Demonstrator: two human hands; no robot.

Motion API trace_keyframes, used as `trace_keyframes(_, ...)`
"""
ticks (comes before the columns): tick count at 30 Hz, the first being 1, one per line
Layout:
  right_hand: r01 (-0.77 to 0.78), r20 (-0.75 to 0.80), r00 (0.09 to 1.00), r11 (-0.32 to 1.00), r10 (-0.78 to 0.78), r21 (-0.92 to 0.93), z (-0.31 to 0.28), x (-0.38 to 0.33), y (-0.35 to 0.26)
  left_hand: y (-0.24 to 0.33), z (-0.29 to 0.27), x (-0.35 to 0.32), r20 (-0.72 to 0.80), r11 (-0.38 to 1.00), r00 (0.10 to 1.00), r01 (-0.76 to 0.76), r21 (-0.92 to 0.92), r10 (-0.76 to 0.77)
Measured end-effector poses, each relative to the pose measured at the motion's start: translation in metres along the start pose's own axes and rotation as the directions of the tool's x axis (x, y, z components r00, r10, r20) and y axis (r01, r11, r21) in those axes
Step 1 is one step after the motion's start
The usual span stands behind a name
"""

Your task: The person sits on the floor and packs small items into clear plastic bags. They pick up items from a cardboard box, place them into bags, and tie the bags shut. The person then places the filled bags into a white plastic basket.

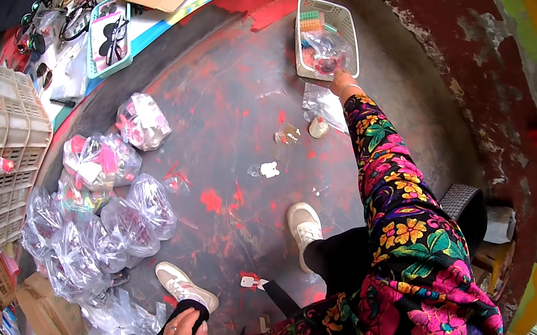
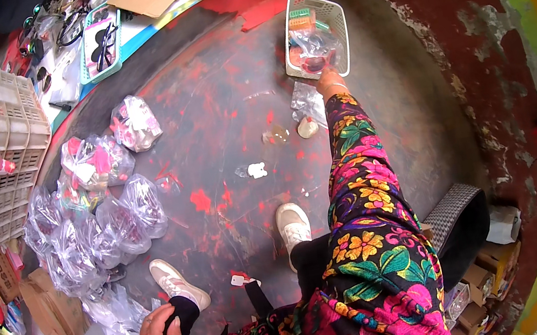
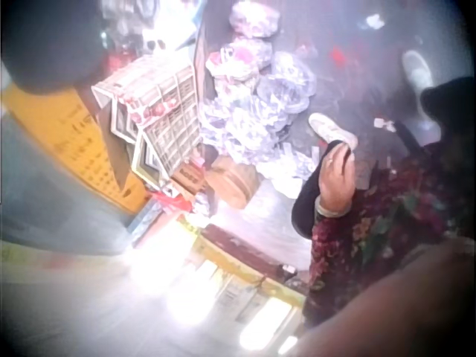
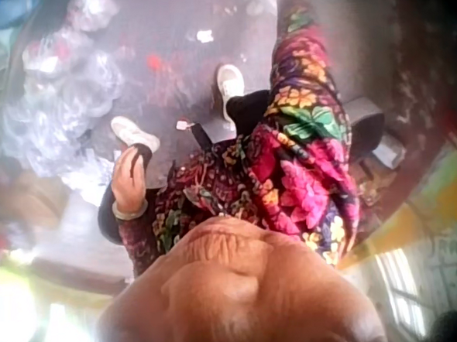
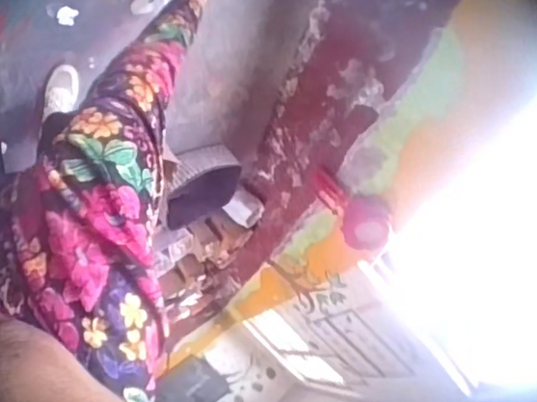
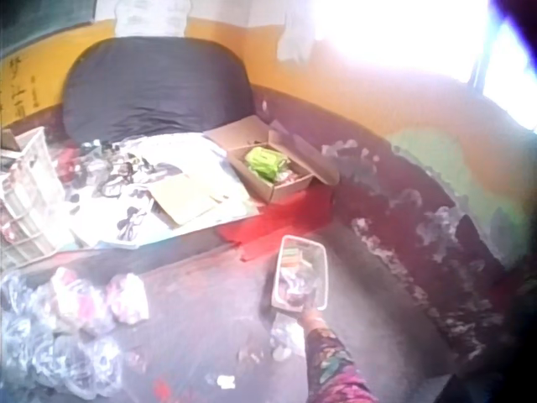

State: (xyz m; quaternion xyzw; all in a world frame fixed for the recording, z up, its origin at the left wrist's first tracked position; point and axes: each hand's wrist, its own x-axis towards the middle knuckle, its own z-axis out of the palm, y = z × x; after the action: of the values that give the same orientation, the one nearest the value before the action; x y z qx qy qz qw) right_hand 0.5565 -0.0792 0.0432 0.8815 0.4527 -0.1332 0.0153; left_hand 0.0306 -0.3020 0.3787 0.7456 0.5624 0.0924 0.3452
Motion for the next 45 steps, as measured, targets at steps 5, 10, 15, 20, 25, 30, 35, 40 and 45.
trace_keyframes(5, 0.061, -0.017, 0.998, 0.998, -0.061, -0.023, 0.0, 0.007, -0.024, -0.001, 0.002, 0.009, 0.015, 1.0, 1.0, -0.013, -0.01, 0.014)
trace_keyframes(10, 0.386, 0.159, 0.915, 0.919, -0.37, -0.081, -0.019, -0.085, -0.134, 0.005, -0.002, 0.006, 0.004, 1.0, 1.0, -0.011, -0.014, 0.012)
trace_keyframes(15, 0.758, 0.552, 0.593, 0.639, -0.587, -0.135, -0.015, -0.222, -0.183, -0.005, -0.004, -0.007, 0.027, 0.997, 0.997, -0.071, 0.028, 0.07)
trace_keyframes(20, 0.916, 0.7, 0.262, 0.399, -0.665, 0.036, 0.012, -0.326, -0.168, -0.003, 0.0, -0.021, 0.063, 0.993, 0.991, -0.12, -0.001, 0.12)
trace_keyframes(25, 0.914, 0.598, 0.248, 0.389, -0.762, 0.117, 0.009, -0.357, -0.155, -0.002, 0.002, -0.042, 0.062, 0.988, 0.986, -0.156, -0.009, 0.156)
trace_keyframes(30, 0.907, 0.483, 0.342, 0.418, -0.806, 0.056, 0.027, -0.361, -0.149, -0.004, 0.008, -0.053, 0.018, 0.977, 0.978, -0.208, -0.048, 0.209)
trace_keyframes(35, 0.942, 0.551, 0.304, 0.333, -0.777, -0.05, 0.068, -0.364, -0.151, -0.003, 0.01, -0.059, 0.018, 0.97, 0.976, -0.212, -0.122, 0.216)
trace_keyframes(40, 0.959, 0.523, 0.254, 0.284, -0.814, -0.024, 0.041, -0.367, -0.156, -0.006, 0.011, -0.065, 0.015, 0.968, 0.973, -0.227, -0.108, 0.23)
trace_keyframes(45, 0.83, 0.468, 0.308, 0.474, -0.828, 0.294, 0.046, -0.326, -0.138, -0.002, 0.009, -0.067, 0.014, 0.973, 0.977, -0.212, -0.087, 0.214)
